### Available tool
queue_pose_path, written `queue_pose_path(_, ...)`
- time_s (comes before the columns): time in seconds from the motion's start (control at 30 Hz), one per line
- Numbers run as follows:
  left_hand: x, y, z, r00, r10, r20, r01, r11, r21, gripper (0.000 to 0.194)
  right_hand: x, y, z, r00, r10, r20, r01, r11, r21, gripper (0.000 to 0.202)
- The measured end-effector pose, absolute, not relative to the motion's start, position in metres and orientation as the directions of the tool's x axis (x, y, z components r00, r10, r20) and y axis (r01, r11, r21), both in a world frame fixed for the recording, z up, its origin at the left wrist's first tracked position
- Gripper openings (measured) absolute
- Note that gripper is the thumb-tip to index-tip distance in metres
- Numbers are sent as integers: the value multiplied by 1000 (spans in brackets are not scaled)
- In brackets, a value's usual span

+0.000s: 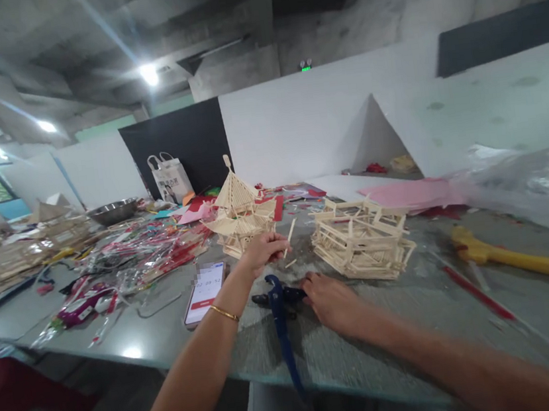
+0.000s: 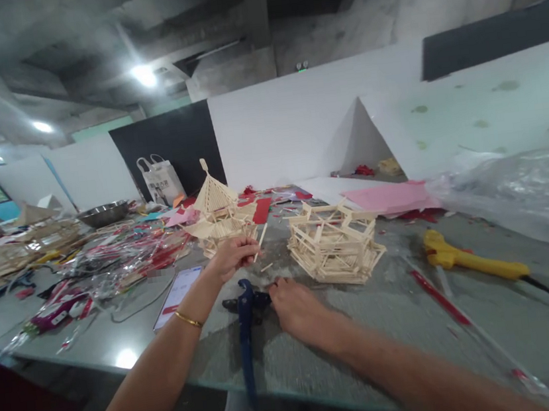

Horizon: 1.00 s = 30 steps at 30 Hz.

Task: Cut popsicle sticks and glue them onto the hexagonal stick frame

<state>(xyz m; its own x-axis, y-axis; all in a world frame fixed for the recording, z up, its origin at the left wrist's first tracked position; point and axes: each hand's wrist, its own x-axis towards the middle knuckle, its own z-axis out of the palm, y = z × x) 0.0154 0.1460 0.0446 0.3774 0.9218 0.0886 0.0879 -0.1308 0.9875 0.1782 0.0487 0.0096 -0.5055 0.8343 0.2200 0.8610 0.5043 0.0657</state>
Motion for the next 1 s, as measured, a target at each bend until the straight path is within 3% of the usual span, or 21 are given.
queue_pose_path(0.17,16,139,49,359,927,108,-169,-49,984,30,189,51,25,-476,846,240,880,459,126,26)
queue_pose_path(0.33,17,132,51,353,921,163,-272,-65,960,25,168,31,30,-436,882,182,899,418,126,70)
queue_pose_path(0.53,19,129,54,345,919,194,-340,-70,938,28,161,35,25,-457,874,166,889,450,83,40)
queue_pose_path(0.67,20,127,51,320,919,231,-336,-118,934,28,158,34,17,-437,877,199,898,437,50,39)
queue_pose_path(0.83,27,122,50,283,920,272,-190,-225,956,25,154,26,11,-456,857,239,886,461,38,48)
queue_pose_path(1.0,54,128,92,405,845,349,178,-447,876,17,156,22,12,-471,862,189,876,483,-22,58)
